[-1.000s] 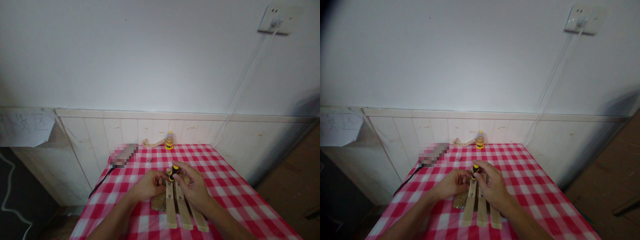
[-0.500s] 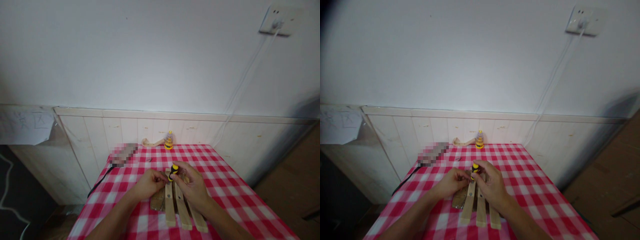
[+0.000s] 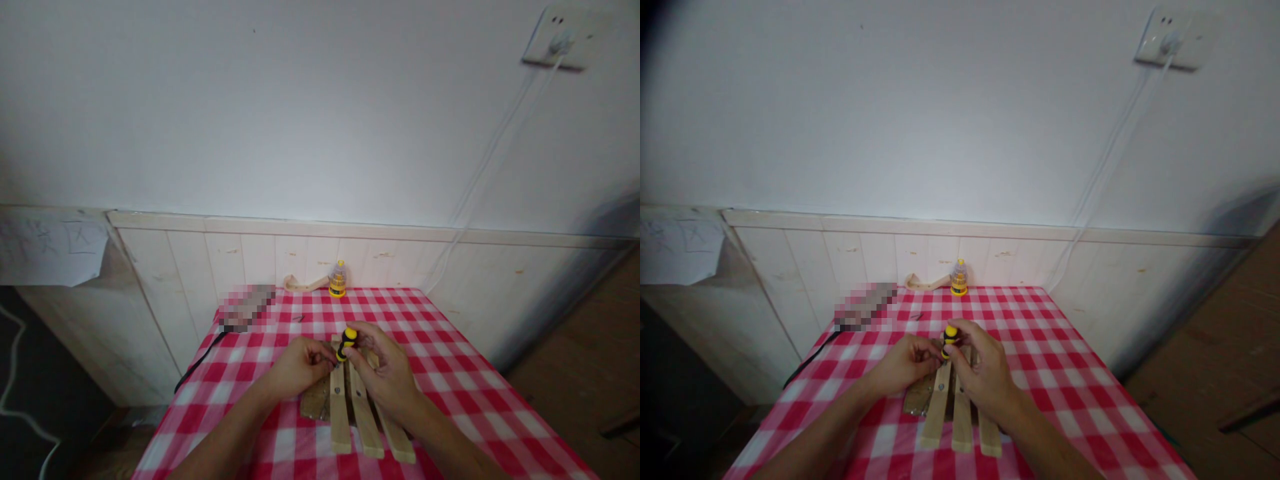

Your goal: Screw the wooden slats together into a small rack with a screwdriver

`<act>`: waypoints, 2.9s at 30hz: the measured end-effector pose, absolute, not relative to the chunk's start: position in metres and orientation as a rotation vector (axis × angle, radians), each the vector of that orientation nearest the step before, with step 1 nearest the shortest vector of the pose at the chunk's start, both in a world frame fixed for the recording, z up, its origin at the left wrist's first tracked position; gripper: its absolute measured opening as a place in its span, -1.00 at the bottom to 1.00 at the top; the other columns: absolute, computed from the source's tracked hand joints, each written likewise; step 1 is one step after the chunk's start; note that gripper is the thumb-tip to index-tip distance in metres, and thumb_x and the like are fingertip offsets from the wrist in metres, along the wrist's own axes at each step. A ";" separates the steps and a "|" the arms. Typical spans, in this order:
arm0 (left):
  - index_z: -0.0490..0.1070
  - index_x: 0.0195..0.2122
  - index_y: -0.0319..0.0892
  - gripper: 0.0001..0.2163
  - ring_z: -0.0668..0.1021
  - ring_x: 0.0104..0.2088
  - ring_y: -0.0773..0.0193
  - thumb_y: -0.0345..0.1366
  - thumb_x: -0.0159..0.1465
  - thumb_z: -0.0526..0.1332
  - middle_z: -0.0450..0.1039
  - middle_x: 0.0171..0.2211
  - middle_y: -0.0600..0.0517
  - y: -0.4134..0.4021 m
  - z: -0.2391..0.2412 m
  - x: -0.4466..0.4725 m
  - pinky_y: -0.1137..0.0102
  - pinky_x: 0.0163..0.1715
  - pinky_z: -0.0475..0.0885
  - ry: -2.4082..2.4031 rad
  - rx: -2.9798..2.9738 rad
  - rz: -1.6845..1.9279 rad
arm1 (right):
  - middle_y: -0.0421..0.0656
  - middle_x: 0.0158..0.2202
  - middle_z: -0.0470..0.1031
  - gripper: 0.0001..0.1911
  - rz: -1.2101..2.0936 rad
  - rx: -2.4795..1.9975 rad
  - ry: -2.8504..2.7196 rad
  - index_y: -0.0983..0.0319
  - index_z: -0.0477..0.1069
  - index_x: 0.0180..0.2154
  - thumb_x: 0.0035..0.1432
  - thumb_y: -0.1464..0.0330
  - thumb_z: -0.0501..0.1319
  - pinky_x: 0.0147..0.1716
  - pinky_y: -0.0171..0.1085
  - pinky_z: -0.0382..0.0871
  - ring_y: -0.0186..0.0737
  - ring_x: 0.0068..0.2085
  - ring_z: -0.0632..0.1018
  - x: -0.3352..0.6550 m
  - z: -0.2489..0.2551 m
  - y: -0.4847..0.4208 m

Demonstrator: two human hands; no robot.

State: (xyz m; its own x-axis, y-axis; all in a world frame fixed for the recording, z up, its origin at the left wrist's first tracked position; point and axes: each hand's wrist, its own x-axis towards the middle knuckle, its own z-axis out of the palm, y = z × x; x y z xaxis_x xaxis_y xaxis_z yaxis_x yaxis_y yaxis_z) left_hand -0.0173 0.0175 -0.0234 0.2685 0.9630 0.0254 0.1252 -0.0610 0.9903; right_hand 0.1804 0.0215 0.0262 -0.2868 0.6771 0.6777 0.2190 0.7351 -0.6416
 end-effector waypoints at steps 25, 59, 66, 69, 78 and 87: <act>0.72 -0.36 -0.18 -0.84 0.52 -0.45 0.31 -0.29 0.03 0.41 0.67 -0.40 -0.05 0.011 -0.009 -0.028 0.43 -0.36 0.37 0.908 1.495 0.798 | -0.10 -0.22 0.61 -0.67 0.409 -0.589 -1.903 0.11 0.42 0.03 0.24 0.42 0.30 -0.26 -0.21 0.61 -0.13 -0.27 0.66 0.186 0.024 0.012; 0.72 -0.35 -0.16 -0.87 0.54 -0.35 0.28 -0.25 0.10 0.43 0.65 -0.36 -0.02 0.012 -0.008 -0.028 0.43 -0.27 0.42 0.826 1.577 0.790 | -0.22 -0.27 0.61 -0.61 0.649 -0.450 -1.906 0.05 0.55 -0.02 0.13 0.50 0.41 -0.29 -0.36 0.51 -0.29 -0.30 0.61 0.182 0.040 0.015; 0.73 -0.34 -0.15 -0.85 0.57 -0.27 0.24 -0.22 0.10 0.44 0.67 -0.29 -0.04 0.012 -0.006 -0.027 0.41 -0.21 0.43 0.819 1.584 0.781 | -0.11 -0.11 0.65 -0.57 0.714 -0.441 -1.968 0.06 0.49 0.10 0.23 0.50 0.27 -0.16 -0.23 0.56 -0.16 -0.15 0.66 0.187 0.038 0.013; 0.73 -0.32 -0.16 -0.83 0.56 -0.32 0.26 -0.21 0.11 0.44 0.67 -0.29 -0.05 0.011 -0.007 -0.027 0.41 -0.25 0.42 0.831 1.577 0.769 | -0.11 -0.11 0.65 -0.57 0.727 -0.482 -1.950 0.04 0.50 0.10 0.23 0.51 0.28 -0.18 -0.23 0.56 -0.16 -0.16 0.67 0.188 0.033 0.014; 0.72 -0.35 -0.16 -0.82 0.57 -0.34 0.27 -0.18 0.09 0.46 0.67 -0.33 -0.04 0.012 -0.005 -0.027 0.41 -0.25 0.43 0.833 1.580 0.777 | -0.20 -0.27 0.63 -0.65 0.700 -0.522 -1.862 0.07 0.55 -0.05 0.12 0.47 0.41 -0.30 -0.32 0.53 -0.24 -0.30 0.62 0.183 0.035 0.015; 0.72 -0.34 -0.18 -0.79 0.55 -0.40 0.29 -0.16 0.09 0.46 0.68 -0.38 -0.04 0.013 -0.008 -0.028 0.43 -0.31 0.41 0.880 1.583 0.754 | -0.19 -0.33 0.58 -0.74 0.746 -0.564 -1.819 0.14 0.51 -0.17 0.07 0.41 0.43 -0.35 -0.30 0.51 -0.24 -0.35 0.60 0.180 0.036 0.014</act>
